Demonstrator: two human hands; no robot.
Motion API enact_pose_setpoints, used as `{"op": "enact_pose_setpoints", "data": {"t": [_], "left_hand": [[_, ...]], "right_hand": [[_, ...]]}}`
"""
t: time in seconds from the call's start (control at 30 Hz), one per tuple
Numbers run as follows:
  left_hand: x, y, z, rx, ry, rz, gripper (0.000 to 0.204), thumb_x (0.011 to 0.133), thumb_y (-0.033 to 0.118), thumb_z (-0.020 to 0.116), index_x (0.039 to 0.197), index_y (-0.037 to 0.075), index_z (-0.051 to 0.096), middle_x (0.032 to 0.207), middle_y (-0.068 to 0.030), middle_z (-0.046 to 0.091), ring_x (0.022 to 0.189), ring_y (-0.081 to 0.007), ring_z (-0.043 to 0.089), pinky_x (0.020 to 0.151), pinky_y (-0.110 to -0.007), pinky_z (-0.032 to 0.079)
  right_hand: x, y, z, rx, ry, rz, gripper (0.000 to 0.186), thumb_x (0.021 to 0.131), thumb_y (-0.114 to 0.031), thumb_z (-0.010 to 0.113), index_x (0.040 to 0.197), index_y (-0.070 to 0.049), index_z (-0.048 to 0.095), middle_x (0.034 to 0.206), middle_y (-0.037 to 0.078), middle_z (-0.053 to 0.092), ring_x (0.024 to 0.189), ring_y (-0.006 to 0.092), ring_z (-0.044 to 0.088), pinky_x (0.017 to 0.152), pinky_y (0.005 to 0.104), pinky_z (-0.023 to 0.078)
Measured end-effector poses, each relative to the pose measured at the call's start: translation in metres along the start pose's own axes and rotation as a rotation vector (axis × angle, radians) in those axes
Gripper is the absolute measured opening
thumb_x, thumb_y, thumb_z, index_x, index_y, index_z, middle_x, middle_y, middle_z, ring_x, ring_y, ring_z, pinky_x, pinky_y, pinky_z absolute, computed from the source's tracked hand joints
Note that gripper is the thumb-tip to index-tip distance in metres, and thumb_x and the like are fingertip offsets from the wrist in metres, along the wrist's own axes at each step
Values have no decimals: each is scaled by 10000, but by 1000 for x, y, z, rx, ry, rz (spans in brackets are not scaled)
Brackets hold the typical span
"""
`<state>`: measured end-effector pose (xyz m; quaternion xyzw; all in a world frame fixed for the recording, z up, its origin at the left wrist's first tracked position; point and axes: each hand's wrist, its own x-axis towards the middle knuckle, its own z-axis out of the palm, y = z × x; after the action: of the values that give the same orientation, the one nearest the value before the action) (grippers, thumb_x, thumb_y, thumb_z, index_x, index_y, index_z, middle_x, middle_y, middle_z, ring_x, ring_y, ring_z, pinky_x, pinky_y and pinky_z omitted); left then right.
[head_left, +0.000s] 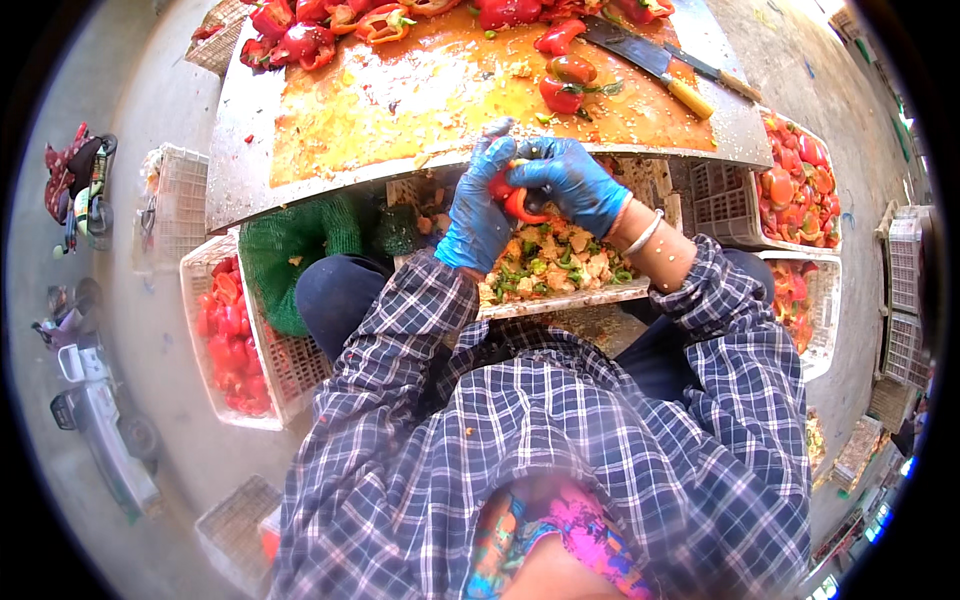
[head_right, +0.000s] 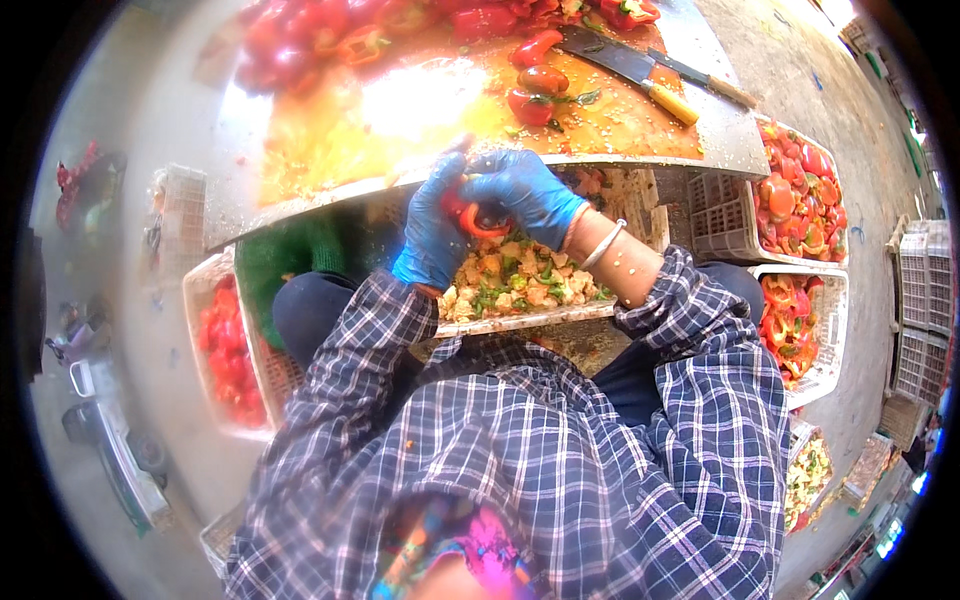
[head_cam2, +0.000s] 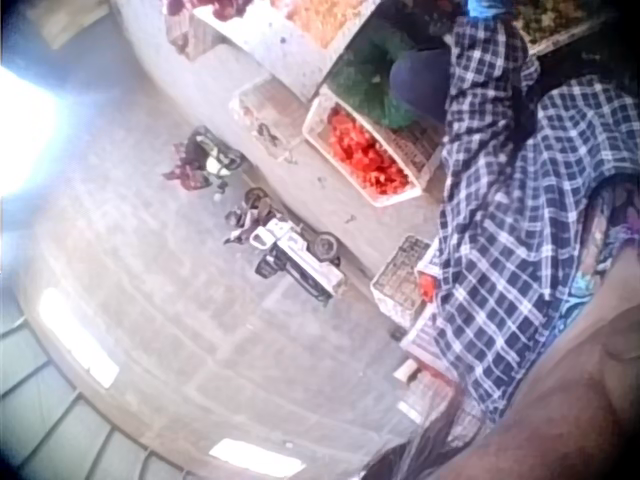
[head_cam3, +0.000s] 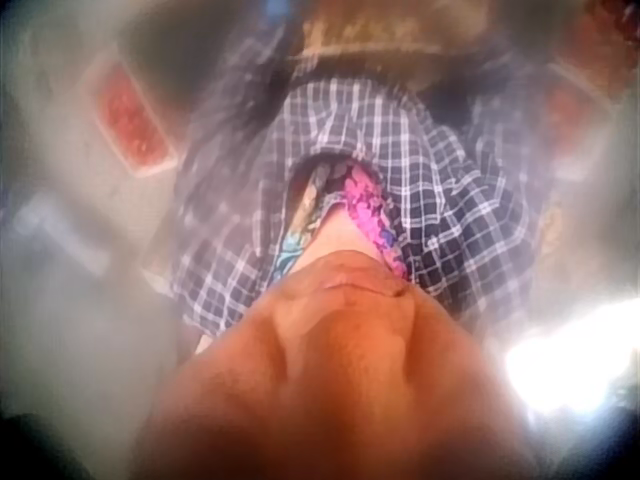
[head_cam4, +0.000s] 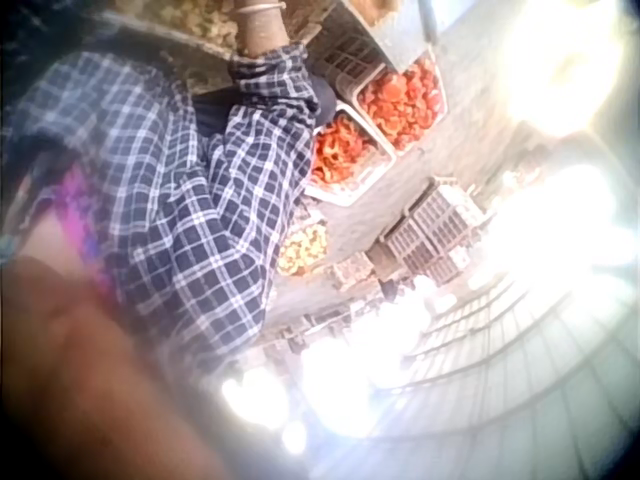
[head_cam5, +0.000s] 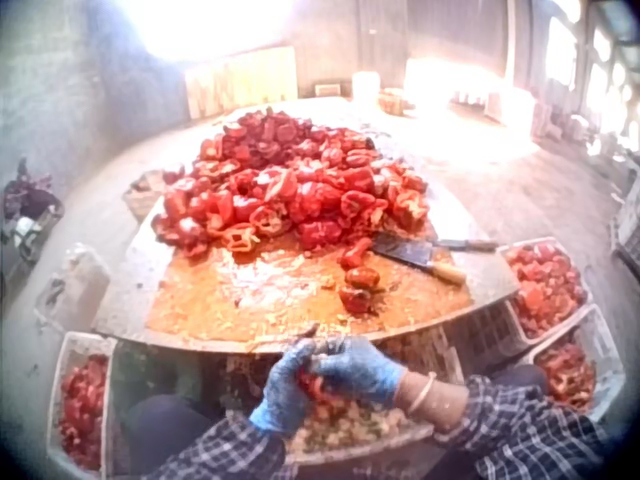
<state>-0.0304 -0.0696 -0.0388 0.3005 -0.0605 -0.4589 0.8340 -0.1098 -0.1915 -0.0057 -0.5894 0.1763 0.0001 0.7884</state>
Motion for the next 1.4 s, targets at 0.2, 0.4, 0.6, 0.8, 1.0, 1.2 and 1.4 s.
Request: {"op": "enact_pose_setpoints", "data": {"t": [0.2,0.4,0.6,0.8,1.0,1.2,1.4], "left_hand": [[6,13,-6,-166,45,21,471,923,314,594,1313,79,474,1065,-159,591,928,-287,624,761,-404,558],[-4,43,2,204,79,62,475,897,342,634,1267,67,517,1112,-147,593,914,-259,621,725,-337,539],[-10,32,11,305,115,-122,301,831,251,697,1073,95,609,971,-43,592,829,-171,625,664,-270,479],[-10,23,0,331,49,-156,271,842,273,676,1016,76,608,896,-36,563,801,-178,626,642,-294,506],[-8,22,4,315,69,-190,209,825,202,659,971,56,632,897,-53,590,899,-166,611,739,-342,537],[-8,15,-3,255,37,-220,187,853,194,630,974,52,650,923,-62,607,913,-187,610,768,-361,539],[-14,25,-5,363,14,-110,212,845,193,619,970,26,652,917,-79,613,850,-200,620,783,-362,534]], "right_hand": [[-8,-24,-9,-202,124,-331,102,835,-78,730,867,-5,666,860,70,699,747,93,637,685,235,528],[-41,-75,-34,-1556,71,88,314,762,-299,761,1049,-175,733,1032,99,706,966,277,663,865,364,512],[21,-26,-80,-1506,611,-615,442,761,-306,738,1190,-248,649,1165,89,630,1109,281,589,907,408,505],[28,-40,-77,-1493,650,-230,300,756,-274,714,1050,-225,679,1135,87,588,1069,286,594,863,411,513],[37,-62,-103,-1506,430,-656,343,690,-247,791,1018,-179,717,1252,110,590,1152,300,566,934,393,491],[63,-35,-149,-1190,360,-612,288,756,-69,752,1039,-82,701,1210,89,610,1007,221,640,890,345,531],[35,-112,-134,-682,209,198,422,830,-413,720,1067,-65,691,996,99,718,902,191,676,846,338,533]]}}
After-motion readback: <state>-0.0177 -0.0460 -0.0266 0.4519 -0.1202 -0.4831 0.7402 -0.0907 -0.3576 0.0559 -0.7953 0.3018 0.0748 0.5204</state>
